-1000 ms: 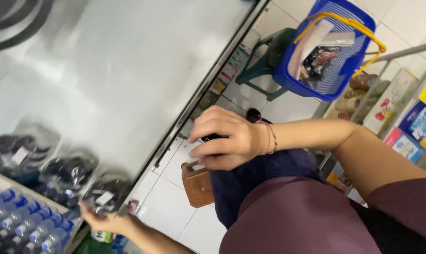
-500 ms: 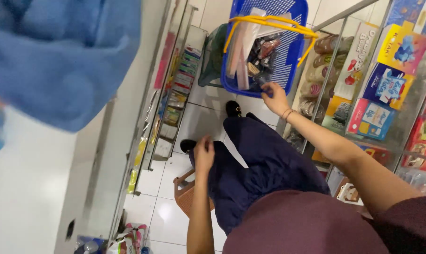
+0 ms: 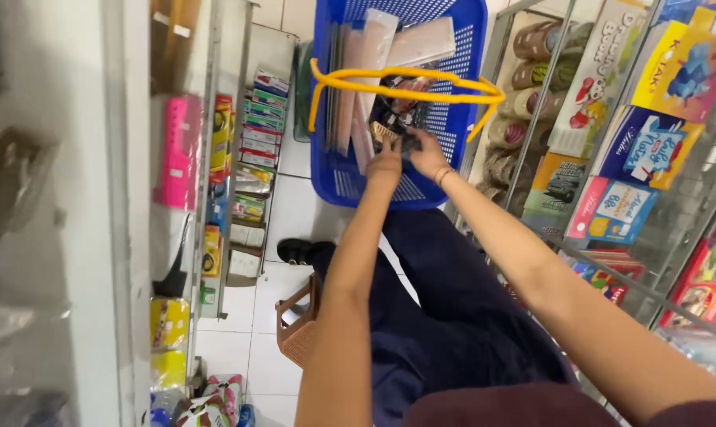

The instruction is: The recorder is tidying and cleaning a shop counter by moving hair accessories, wiping the surface with blue and red rags, and then reorganizing the items.

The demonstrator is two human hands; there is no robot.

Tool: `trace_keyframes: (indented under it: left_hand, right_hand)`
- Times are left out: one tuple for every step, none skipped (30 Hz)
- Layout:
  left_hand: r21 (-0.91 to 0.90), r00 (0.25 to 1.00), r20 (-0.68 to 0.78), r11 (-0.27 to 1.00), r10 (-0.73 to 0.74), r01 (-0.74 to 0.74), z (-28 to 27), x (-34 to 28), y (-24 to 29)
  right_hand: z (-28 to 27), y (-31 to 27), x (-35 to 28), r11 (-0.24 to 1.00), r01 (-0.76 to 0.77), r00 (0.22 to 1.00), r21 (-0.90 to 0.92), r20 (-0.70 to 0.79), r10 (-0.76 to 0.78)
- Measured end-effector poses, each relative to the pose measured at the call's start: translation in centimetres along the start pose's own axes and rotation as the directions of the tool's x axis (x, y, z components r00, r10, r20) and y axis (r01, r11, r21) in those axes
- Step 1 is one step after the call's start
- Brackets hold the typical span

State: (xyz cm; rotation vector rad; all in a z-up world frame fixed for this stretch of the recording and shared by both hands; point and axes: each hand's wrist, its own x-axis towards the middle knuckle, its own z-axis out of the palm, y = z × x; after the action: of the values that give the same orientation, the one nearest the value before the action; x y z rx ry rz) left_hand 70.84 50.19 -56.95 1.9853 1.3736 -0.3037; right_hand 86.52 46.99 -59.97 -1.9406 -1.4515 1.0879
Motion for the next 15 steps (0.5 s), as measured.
trace_keyframes:
  left_hand:
    - [-0.157, 0.999, -0.014, 0.987, -0.034, 0.032, 0.5, 1.7, 0.3]
    - [-0.154, 0.999, -0.006, 0.988, -0.033, 0.032, 2.6, 3.4, -0.4]
    - [0.066, 0.967, -0.254, 0.998, 0.013, 0.004, 4.8, 4.8, -0.8]
    - [0.283, 0.875, -0.472, 0.959, 0.110, 0.032, 7.1, 6.0, -1.1]
    - [0.279, 0.878, -0.466, 0.960, 0.110, 0.029, 7.9, 6.7, -1.8]
    - [0.256, 0.926, -0.377, 0.963, 0.022, 0.082, 8.6, 7.2, -2.5]
    - [0.241, 0.956, -0.284, 0.961, -0.065, 0.137, 9.2, 7.8, -3.2]
    - [0.240, 0.958, -0.280, 0.961, -0.064, 0.134, 9.3, 7.9, -3.4]
    - [0.298, 0.993, -0.111, 0.951, -0.051, 0.082, 9.2, 8.3, -3.8]
    - [0.348, 0.997, 0.062, 0.937, -0.043, 0.019, 9.1, 8.7, -4.3]
    - [0.350, 0.997, 0.066, 0.936, -0.047, 0.021, 8.0, 8.6, -4.0]
    - [0.141, 0.998, -0.018, 0.988, -0.061, 0.063, 7.0, 8.4, -3.7]
    - [-0.074, 0.990, -0.102, 0.993, -0.097, 0.090, 5.7, 8.3, -3.8]
    - [-0.070, 0.989, -0.102, 0.993, -0.104, 0.097, 3.2, 8.1, -3.1]
    - [-0.249, 0.978, -0.127, 0.960, -0.164, 0.128, 0.7, 8.0, -2.1]
  right_hand:
    - [-0.6, -2.1, 0.1, 0.995, -0.062, 0.998, 0.076, 0.004, 0.062]
    - [-0.4, -1.6, 0.5, 0.994, -0.070, 0.998, 0.080, 0.004, 0.070]
    - [-0.4, -1.0, 0.5, 0.991, -0.119, 0.992, 0.055, -0.027, 0.121]
    - [-0.4, -0.5, 0.5, 0.985, -0.169, 0.984, 0.030, -0.060, 0.170]
    - [-0.3, 0.0, 0.7, 0.984, -0.176, 0.982, 0.027, -0.058, 0.177]
    - [-0.2, 0.4, 0.8, 0.991, -0.133, 0.988, -0.019, -0.080, 0.131]
    - [0.0, 0.8, 1.1, 0.994, -0.089, 0.992, -0.064, -0.101, 0.082]
    - [0.4, 1.3, 1.2, 0.993, -0.094, 0.991, -0.065, -0.101, 0.087]
    - [1.0, 1.7, 1.6, 0.998, -0.027, 0.995, -0.053, -0.095, 0.022]
    - [1.6, 2.1, 2.1, 0.998, 0.040, 0.995, -0.041, -0.089, -0.044]
    - [1.8, 2.3, 2.0, 0.999, 0.038, 0.995, -0.037, -0.086, -0.041]
    - [2.1, 2.5, 1.9, 0.999, 0.027, 0.997, -0.024, -0.077, -0.029]
    - [2.7, 2.5, 2.1, 1.000, 0.021, 0.998, -0.008, -0.067, -0.022]
    - [2.9, 2.1, 2.2, 1.000, 0.024, 0.998, -0.001, -0.062, -0.024]
    - [2.7, 1.8, 2.1, 0.999, -0.017, 0.997, -0.035, -0.072, 0.014]
